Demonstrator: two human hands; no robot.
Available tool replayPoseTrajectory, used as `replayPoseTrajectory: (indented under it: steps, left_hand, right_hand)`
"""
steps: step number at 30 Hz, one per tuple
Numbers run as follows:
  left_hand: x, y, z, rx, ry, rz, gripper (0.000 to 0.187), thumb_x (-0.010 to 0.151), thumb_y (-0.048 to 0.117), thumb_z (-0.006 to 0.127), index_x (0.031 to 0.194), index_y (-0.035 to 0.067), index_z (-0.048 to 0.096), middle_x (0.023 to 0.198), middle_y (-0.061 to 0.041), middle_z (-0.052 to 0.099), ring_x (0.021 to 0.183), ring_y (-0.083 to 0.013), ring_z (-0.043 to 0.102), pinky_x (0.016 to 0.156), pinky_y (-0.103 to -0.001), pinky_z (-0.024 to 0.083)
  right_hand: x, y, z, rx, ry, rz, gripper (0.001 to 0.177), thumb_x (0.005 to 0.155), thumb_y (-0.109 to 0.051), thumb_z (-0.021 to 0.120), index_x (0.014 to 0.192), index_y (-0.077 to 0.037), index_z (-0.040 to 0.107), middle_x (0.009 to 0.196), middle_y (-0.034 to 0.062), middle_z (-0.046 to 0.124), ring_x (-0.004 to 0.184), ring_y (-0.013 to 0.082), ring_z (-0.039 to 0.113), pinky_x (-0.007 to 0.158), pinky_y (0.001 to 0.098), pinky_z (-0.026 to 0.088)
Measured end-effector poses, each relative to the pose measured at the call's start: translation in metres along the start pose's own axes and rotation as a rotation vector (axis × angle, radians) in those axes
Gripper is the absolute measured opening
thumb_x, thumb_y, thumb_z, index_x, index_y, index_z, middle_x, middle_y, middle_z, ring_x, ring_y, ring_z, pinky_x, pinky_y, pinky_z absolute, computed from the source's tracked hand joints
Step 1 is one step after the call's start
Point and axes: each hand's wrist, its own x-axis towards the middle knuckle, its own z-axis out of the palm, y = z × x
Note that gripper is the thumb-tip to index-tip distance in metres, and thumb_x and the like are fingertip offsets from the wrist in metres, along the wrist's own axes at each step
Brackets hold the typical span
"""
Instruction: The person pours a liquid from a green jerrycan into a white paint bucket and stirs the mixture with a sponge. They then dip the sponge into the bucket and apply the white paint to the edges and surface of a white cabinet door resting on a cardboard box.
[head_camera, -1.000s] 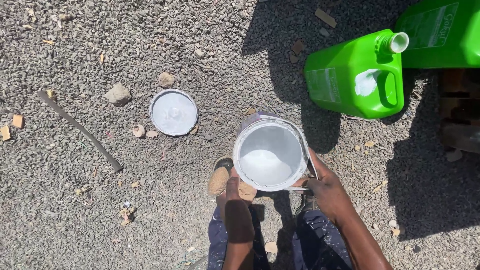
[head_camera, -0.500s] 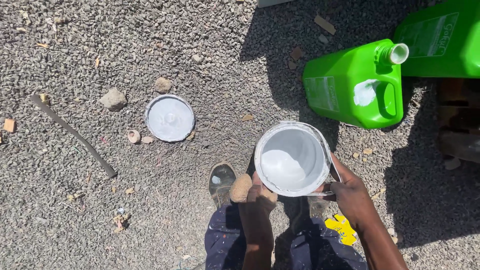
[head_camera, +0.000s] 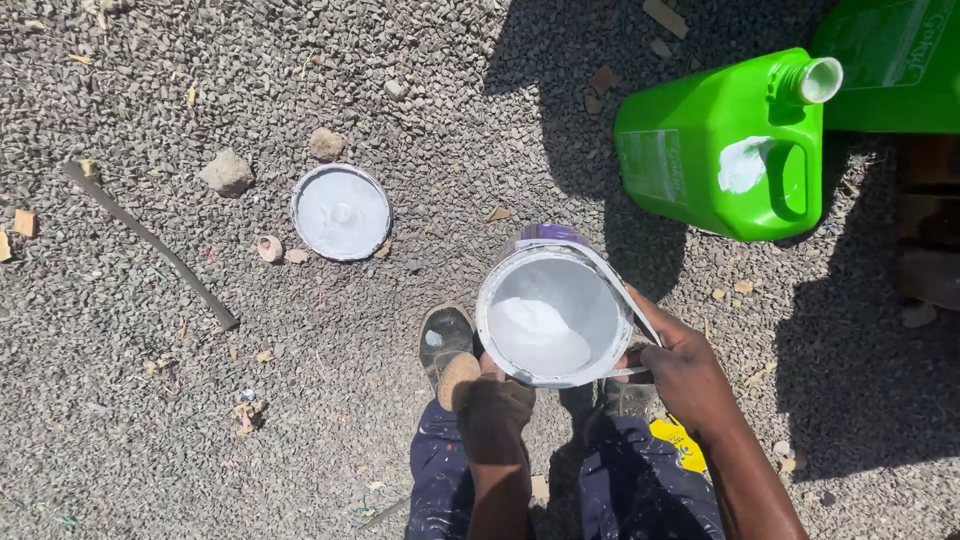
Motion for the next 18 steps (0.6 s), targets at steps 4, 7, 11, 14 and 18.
replayPoseTrajectory:
  steps: [4, 7, 11, 14, 18]
  left_hand:
    - [-0.016, 0.03, 0.013, 0.014, -0.037, -0.027, 0.051, 0.098, 0.036, 0.044, 0.144, 0.019, 0.059, 0.053, -0.007, 0.056, 0.07, -0.0196, 0.063, 0.095, -0.039, 0.052]
    - [-0.033, 0.054, 0.01, 0.017, -0.041, -0.042, 0.058, 0.098, 0.036, 0.044, 0.152, 0.02, 0.058, 0.055, -0.007, 0.058, 0.074, -0.0197, 0.065, 0.096, -0.038, 0.051]
    - [-0.053, 0.09, 0.011, 0.054, -0.006, -0.049, 0.055, 0.095, 0.039, 0.045, 0.14, 0.025, 0.072, 0.095, -0.006, 0.075, 0.058, -0.0122, 0.049, 0.055, -0.026, 0.034]
    - [-0.044, 0.084, 0.011, 0.051, -0.041, 0.002, 0.051, 0.096, 0.034, 0.043, 0.139, 0.029, 0.07, 0.133, -0.001, 0.078, 0.062, -0.0109, 0.05, 0.054, -0.022, 0.035]
    - [-0.05, 0.104, 0.007, -0.092, 0.15, -0.057, 0.051, 0.093, 0.041, 0.048, 0.138, 0.03, 0.069, 0.138, -0.004, 0.076, 0.049, -0.0062, 0.021, 0.047, -0.022, 0.021]
  right_hand:
    - [0.003, -0.008, -0.016, 0.012, 0.103, -0.06, 0.083, 0.079, 0.018, 0.035, 0.156, -0.011, 0.044, 0.151, 0.0294, 0.048, 0.108, 0.0493, 0.065, 0.087, 0.0535, 0.059]
    - [-0.005, -0.034, -0.003, -0.086, 0.185, 0.143, 0.083, 0.083, 0.012, 0.046, 0.154, -0.03, 0.043, 0.169, -0.0037, 0.035, 0.149, 0.0217, 0.042, 0.112, 0.0442, 0.049]
    - [0.011, -0.007, -0.012, 0.081, 0.161, 0.055, 0.086, 0.08, 0.011, 0.046, 0.159, -0.02, 0.034, 0.163, 0.0084, 0.043, 0.119, 0.0248, 0.058, 0.097, 0.0427, 0.052]
    - [0.008, -0.015, -0.004, 0.187, 0.151, -0.044, 0.089, 0.076, 0.016, 0.047, 0.158, -0.016, 0.034, 0.162, 0.0091, 0.043, 0.113, 0.0253, 0.062, 0.091, 0.0403, 0.057]
    - [-0.004, -0.036, 0.015, -0.109, 0.136, 0.047, 0.091, 0.078, 0.004, 0.046, 0.16, -0.031, 0.028, 0.171, -0.0005, 0.027, 0.155, 0.0238, 0.028, 0.122, 0.0548, 0.027]
